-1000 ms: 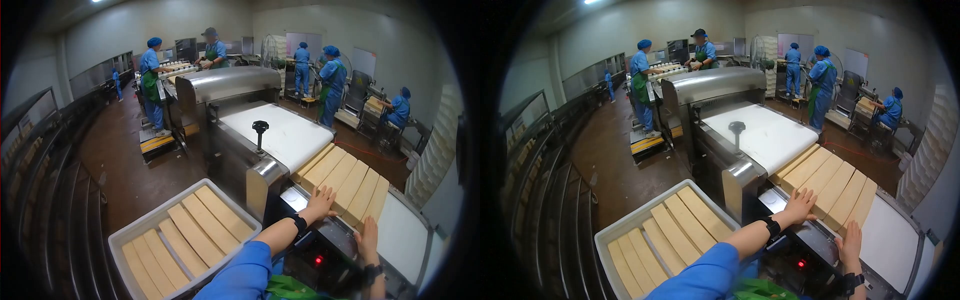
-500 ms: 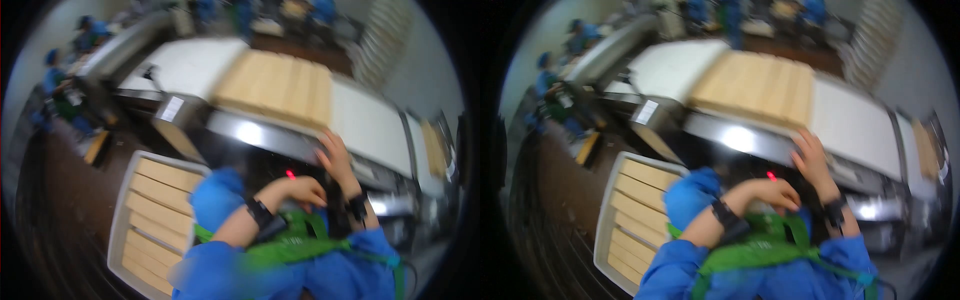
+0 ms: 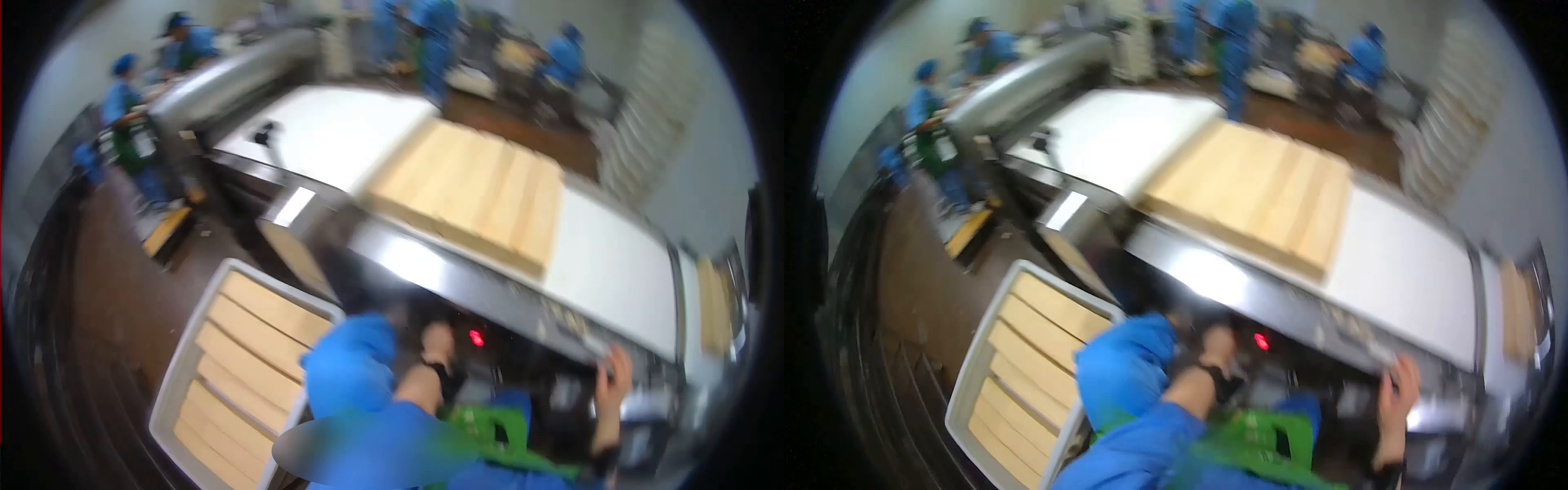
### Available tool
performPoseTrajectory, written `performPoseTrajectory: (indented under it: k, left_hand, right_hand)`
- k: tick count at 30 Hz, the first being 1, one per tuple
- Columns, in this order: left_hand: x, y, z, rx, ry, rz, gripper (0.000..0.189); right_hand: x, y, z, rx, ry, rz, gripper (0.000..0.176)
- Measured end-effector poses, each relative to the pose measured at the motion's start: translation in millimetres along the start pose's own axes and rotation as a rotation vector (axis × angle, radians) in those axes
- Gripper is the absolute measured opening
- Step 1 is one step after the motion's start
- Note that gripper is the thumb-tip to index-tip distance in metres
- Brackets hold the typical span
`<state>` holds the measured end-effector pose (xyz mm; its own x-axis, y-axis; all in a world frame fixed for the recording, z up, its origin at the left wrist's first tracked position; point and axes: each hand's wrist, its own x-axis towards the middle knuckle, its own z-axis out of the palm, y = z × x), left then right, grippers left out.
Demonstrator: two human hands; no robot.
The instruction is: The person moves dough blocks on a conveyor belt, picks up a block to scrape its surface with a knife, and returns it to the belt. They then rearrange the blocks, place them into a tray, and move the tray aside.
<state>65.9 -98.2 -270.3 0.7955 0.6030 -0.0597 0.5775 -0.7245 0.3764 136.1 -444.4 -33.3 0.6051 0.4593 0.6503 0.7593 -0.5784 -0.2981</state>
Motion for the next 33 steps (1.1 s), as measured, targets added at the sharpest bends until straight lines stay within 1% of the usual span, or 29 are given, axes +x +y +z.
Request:
performPoseTrajectory:
  k: [1,2,3,4,5,7,8,10,11,13,14,17,21,24,27,30,33]
  left_hand:
    - [2,0,-4,-0.088,-0.029,-0.006,0.018]
    - [7,-3,5,-0.094,-0.05,-0.013,0.02]
    - [7,-4,15,-0.139,0.011,-0.036,0.021]
    - [6,-5,14,-0.177,0.026,-0.043,0.02]
    - [8,-2,12,-0.219,0.033,-0.03,0.018]
    - [8,-2,16,-0.256,0.052,-0.012,0.018]
    - [10,-3,19,-0.272,0.058,-0.007,0.019]
    - [9,-4,16,-0.305,0.025,-0.051,0.019]
    - [8,-3,15,-0.323,0.007,-0.072,0.019]
    - [7,-3,16,-0.354,0.016,-0.073,0.019]
    - [7,-3,19,-0.356,0.033,-0.066,0.019]
    - [9,-3,22,-0.377,0.038,-0.057,0.019]
    - [8,-1,25,-0.407,0.044,-0.096,0.019]
    - [14,-1,47,-0.497,0.121,-0.238,0.02]
    - [25,-6,55,-0.631,-0.063,-0.33,0.025]
    - [24,-9,53,-0.907,-0.235,-0.413,0.032]
    - [26,-3,48,-1.322,-0.334,-0.743,0.036]
  right_hand:
    - [-3,11,1,0.002,-0.024,0.038,0.021]
    - [-4,19,2,-0.004,-0.045,0.079,0.019]
    - [-3,27,2,0.025,-0.071,0.124,0.022]
    - [5,22,3,0.018,-0.054,0.13,0.025]
    - [7,35,8,0.017,-0.033,0.198,0.027]
    - [19,48,11,-0.095,0.004,0.134,0.027]
    - [22,58,15,-0.116,0.03,0.162,0.027]
    - [32,58,22,-0.157,0.072,0.223,0.028]
    - [36,57,24,-0.227,0.038,0.167,0.029]
    - [56,19,20,-0.369,-0.023,0.056,0.035]
    - [57,19,26,-0.36,0.018,0.039,0.031]
    - [53,26,30,-0.396,0.025,-0.005,0.029]
    - [54,24,27,-0.384,0.004,0.016,0.031]
    - [52,26,28,-0.445,-0.025,0.067,0.033]
    - [55,15,22,-0.451,-0.095,0.124,0.036]
    - [53,19,26,-0.426,-0.045,0.1,0.035]
    - [52,23,27,-0.433,-0.028,0.084,0.034]
